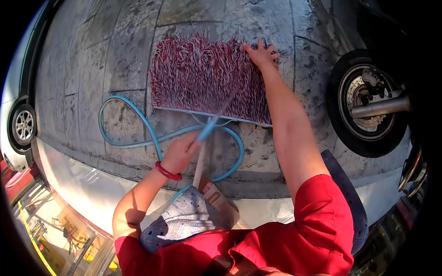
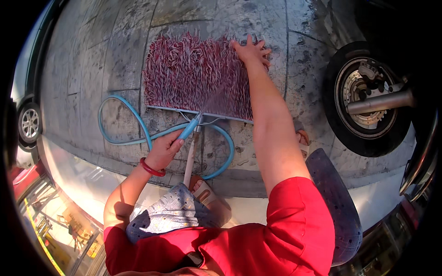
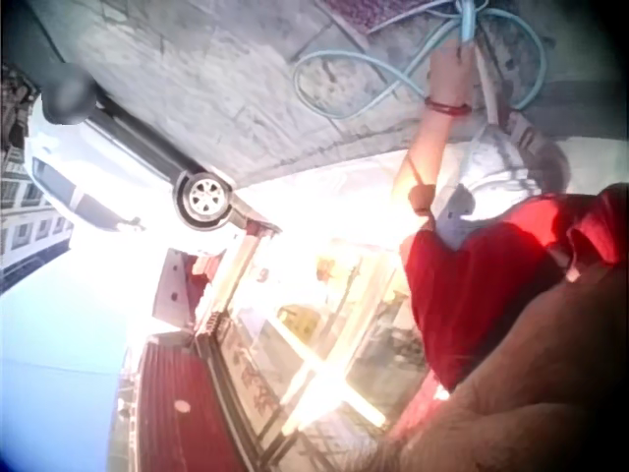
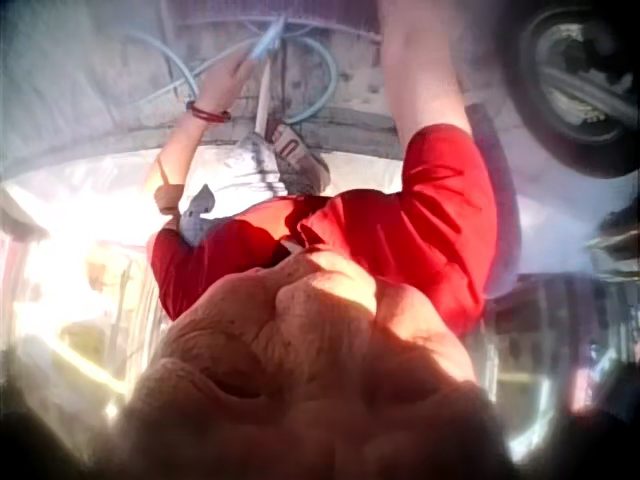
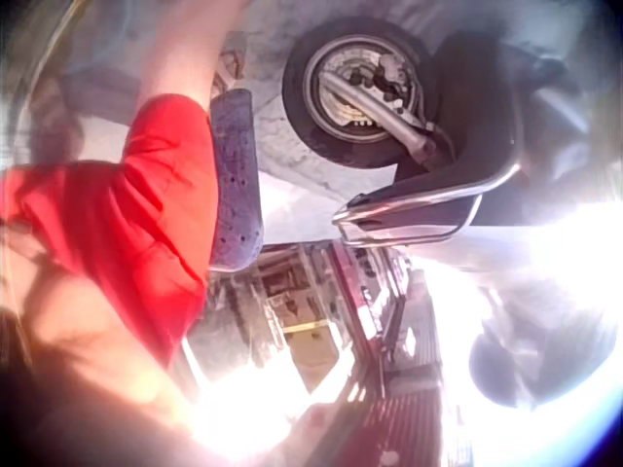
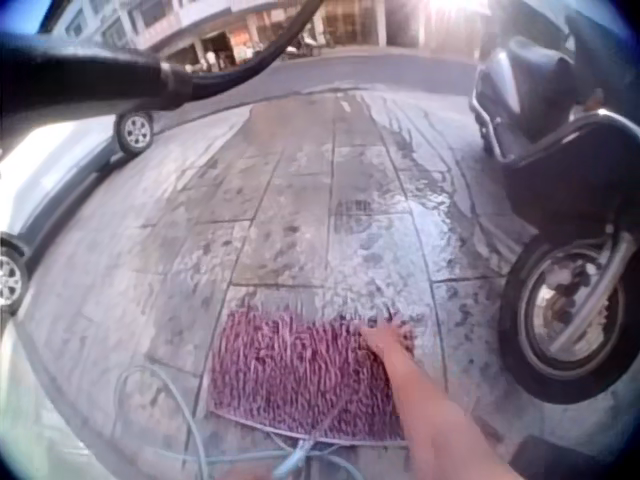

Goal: The person pushes a chair aside, mops the indoor wooden floor, walks through a glass door to mop the tiled entryway, and then rinses the mop head using a hose on the sidewalk.

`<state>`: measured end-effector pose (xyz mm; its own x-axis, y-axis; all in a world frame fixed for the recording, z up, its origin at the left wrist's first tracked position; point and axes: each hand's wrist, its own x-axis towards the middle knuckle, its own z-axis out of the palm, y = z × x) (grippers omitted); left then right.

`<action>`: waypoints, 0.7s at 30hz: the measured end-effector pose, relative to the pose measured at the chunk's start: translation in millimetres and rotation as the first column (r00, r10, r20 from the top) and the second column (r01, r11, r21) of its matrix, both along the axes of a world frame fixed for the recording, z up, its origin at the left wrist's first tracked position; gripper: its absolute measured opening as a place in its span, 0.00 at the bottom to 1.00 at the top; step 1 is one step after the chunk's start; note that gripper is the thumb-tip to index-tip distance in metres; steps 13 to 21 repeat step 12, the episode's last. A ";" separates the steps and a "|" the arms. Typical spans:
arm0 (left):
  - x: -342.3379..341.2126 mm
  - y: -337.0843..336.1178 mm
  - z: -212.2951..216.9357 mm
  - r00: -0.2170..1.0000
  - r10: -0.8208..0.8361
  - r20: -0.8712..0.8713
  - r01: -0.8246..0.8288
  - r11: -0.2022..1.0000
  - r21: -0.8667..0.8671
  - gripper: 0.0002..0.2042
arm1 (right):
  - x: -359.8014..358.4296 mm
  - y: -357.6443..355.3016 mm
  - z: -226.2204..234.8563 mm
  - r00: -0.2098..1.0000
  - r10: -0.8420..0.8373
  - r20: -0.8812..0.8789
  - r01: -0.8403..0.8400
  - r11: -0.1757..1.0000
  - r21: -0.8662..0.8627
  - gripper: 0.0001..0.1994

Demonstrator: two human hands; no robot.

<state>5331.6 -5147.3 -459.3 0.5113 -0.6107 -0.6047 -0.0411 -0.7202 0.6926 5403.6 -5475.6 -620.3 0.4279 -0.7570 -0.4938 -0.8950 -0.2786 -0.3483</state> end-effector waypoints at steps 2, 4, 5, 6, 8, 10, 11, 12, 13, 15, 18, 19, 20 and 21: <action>-0.5 4.2 -1.6 0.999 0.039 -0.031 -0.039 0.999 0.009 0.16 | 11.4 44.5 14.2 0.908 0.410 -0.090 -0.415 0.909 -0.037 0.31; 0.2 0.2 1.4 0.997 0.042 -0.065 -0.042 0.999 -0.002 0.16 | -6.6 60.8 -7.0 0.812 0.570 0.125 -0.566 0.821 -0.065 0.24; 1.2 5.7 2.2 0.995 0.077 -0.067 -0.077 0.997 0.001 0.16 | -22.1 80.1 2.4 0.712 0.676 0.189 -0.654 0.737 -0.174 0.21; 2.6 9.1 2.8 0.992 0.107 -0.069 -0.107 0.994 -0.002 0.16 | -45.8 97.7 17.8 0.596 0.768 0.234 -0.711 0.640 -0.291 0.17; 0.3 15.9 -0.6 0.985 0.146 -0.088 -0.149 0.988 -0.025 0.16 | -88.7 111.8 22.4 0.466 0.838 0.285 -0.704 0.546 -0.454 0.15; -0.7 17.9 -6.2 0.978 0.162 -0.128 -0.164 0.987 -0.003 0.17 | -102.0 116.8 9.8 0.527 0.818 0.233 -0.736 0.576 -0.357 0.14; -0.6 19.2 -7.6 0.974 0.166 -0.152 -0.163 0.986 0.029 0.17 | -105.3 119.6 2.5 0.552 0.808 0.205 -0.748 0.588 -0.306 0.14; -0.8 19.5 -8.2 0.970 0.165 -0.181 -0.157 0.986 0.061 0.17 | -90.6 114.8 3.4 0.608 0.782 0.137 -0.765 0.623 -0.164 0.14; -0.8 19.5 -8.2 0.970 0.165 -0.181 -0.157 0.986 0.061 0.17 | -90.6 114.8 3.4 0.608 0.782 0.137 -0.765 0.623 -0.164 0.14; -0.8 19.5 -8.2 0.970 0.165 -0.181 -0.157 0.986 0.061 0.17 | -90.6 114.8 3.4 0.608 0.782 0.137 -0.765 0.623 -0.164 0.14; -0.8 19.5 -8.2 0.970 0.165 -0.181 -0.157 0.986 0.061 0.17 | -90.6 114.8 3.4 0.608 0.782 0.137 -0.765 0.623 -0.164 0.14; -0.8 19.5 -8.2 0.970 0.165 -0.181 -0.157 0.986 0.061 0.17 | -90.6 114.8 3.4 0.608 0.782 0.137 -0.765 0.623 -0.164 0.14; -0.8 19.5 -8.2 0.970 0.165 -0.181 -0.157 0.986 0.061 0.17 | -90.6 114.8 3.4 0.608 0.782 0.137 -0.765 0.623 -0.164 0.14; -0.8 19.5 -8.2 0.970 0.165 -0.181 -0.157 0.986 0.061 0.17 | -90.6 114.8 3.4 0.608 0.782 0.137 -0.765 0.623 -0.164 0.14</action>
